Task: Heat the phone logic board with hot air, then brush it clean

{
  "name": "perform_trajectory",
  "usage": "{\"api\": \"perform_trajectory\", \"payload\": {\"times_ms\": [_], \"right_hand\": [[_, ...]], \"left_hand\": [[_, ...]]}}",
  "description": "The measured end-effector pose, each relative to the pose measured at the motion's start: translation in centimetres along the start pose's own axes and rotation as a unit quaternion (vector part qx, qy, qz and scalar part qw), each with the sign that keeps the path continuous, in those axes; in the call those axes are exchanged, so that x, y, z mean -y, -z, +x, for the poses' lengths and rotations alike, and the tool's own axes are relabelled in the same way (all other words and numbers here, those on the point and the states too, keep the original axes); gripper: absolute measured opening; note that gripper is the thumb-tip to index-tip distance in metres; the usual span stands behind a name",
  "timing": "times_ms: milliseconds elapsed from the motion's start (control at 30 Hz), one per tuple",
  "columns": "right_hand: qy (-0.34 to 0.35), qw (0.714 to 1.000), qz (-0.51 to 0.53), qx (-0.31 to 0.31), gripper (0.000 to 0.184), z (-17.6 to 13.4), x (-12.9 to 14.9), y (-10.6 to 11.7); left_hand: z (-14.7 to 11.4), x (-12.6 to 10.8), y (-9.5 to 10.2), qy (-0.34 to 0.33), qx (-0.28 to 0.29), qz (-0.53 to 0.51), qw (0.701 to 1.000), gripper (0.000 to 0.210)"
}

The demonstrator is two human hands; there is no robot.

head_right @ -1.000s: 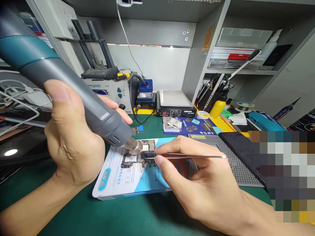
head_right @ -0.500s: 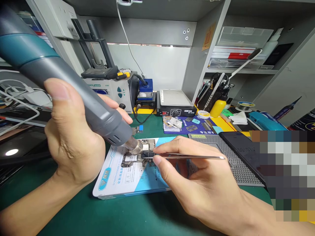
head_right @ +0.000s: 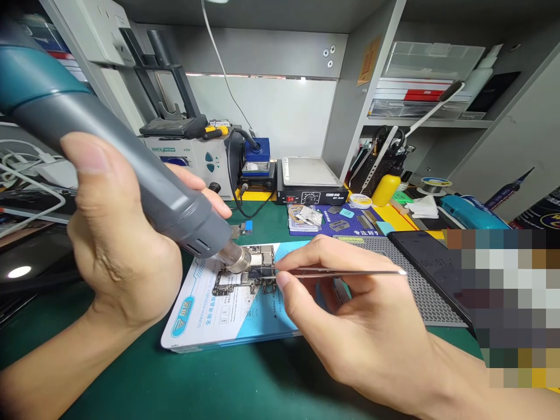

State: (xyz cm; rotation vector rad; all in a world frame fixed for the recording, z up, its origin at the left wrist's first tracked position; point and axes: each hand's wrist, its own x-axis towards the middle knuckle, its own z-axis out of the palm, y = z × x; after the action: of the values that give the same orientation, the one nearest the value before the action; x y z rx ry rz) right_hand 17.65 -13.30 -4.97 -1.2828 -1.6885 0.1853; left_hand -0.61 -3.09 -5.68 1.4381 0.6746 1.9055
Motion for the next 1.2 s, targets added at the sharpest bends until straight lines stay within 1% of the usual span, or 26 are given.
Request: {"api": "perform_trajectory", "payload": {"times_ms": [200,467,767,900,967,1033,1067,1167,1200], "right_hand": [[0.0,1.0,-0.009,-0.007,0.021,0.0,0.0,0.1],[-0.013,1.0,-0.002,-0.021,0.021,0.1,0.4,0.0],[-0.03,0.999,0.015,-0.031,0.019,0.5,0.5,-0.2],[-0.077,0.996,0.026,-0.028,0.015,0.9,0.5,0.0],[-0.095,0.995,0.035,-0.014,0.02,1.2,0.4,0.2],[-0.112,0.993,0.046,0.0,0.027,1.5,0.3,0.5],[-0.127,0.99,0.057,0.008,0.027,1.7,0.2,0.7],[-0.191,0.974,0.114,0.04,0.012,1.9,-0.1,1.1],[-0.209,0.967,0.134,0.05,0.012,2.0,-0.3,1.3]], "left_hand": [[-0.4,0.4,0.1,-0.041,0.007,0.02,0.999,0.061],[-0.5,0.6,0.2,-0.038,0.005,0.007,0.999,0.059],[-0.1,0.2,0.0,-0.034,0.002,0.014,0.999,0.056],[-0.2,0.5,0.0,-0.064,0.003,0.021,0.998,0.061],[-0.4,0.5,0.0,-0.078,-0.003,0.04,0.996,0.064],[-0.5,0.4,-0.1,-0.072,-0.01,0.054,0.996,0.067],[-0.5,0.2,-0.2,-0.065,-0.014,0.057,0.996,0.069],[-0.5,-0.3,-0.4,-0.039,-0.02,0.049,0.998,0.069],[-0.4,-0.4,-0.5,-0.033,-0.021,0.046,0.998,0.068]]}}
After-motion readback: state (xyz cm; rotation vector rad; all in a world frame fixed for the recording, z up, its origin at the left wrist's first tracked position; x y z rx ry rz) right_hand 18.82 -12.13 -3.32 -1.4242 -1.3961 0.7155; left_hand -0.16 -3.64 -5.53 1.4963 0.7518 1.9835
